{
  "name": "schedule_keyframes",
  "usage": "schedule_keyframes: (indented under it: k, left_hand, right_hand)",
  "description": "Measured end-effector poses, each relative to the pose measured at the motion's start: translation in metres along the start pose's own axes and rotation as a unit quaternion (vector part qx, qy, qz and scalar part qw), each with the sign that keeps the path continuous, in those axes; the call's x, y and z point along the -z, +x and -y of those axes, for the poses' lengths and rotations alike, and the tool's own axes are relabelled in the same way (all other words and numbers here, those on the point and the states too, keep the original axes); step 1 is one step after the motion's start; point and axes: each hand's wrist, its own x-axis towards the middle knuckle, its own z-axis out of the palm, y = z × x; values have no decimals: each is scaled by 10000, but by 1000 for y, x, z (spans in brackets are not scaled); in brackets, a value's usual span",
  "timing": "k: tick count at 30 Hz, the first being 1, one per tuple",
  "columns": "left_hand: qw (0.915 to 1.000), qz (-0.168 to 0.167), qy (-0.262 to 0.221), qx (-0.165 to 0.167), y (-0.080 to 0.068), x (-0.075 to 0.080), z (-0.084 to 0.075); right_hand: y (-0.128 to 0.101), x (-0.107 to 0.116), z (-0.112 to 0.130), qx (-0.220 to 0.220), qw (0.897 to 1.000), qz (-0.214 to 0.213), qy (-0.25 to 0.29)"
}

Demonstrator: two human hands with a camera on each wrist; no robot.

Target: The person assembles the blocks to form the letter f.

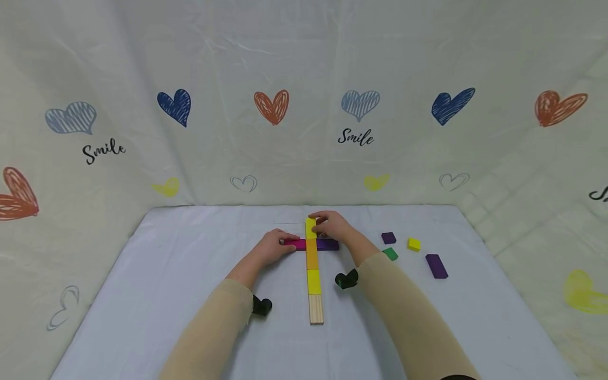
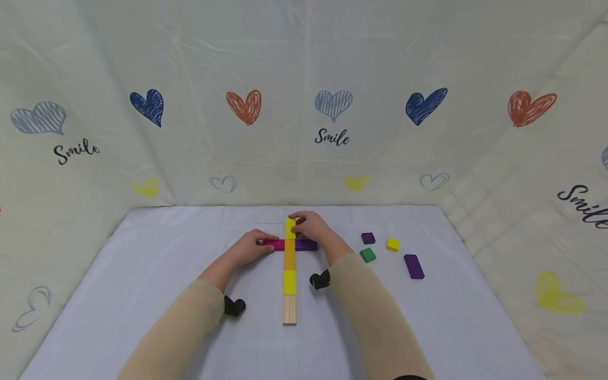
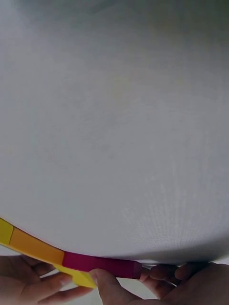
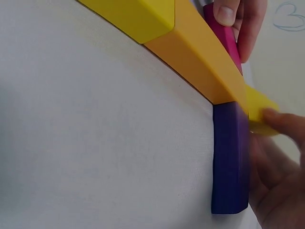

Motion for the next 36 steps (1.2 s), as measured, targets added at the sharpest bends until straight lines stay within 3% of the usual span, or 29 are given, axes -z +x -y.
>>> schedule_keyframes:
  k: [24, 36]
  left_hand:
    - [9999, -3, 22, -131, 1, -1, 4]
    - [10000, -8, 8, -53, -1, 0, 1]
  right_hand:
    - [1, -5, 3, 106, 9959, -142, -885]
    - [-1, -6, 1, 203, 9956, -173, -899]
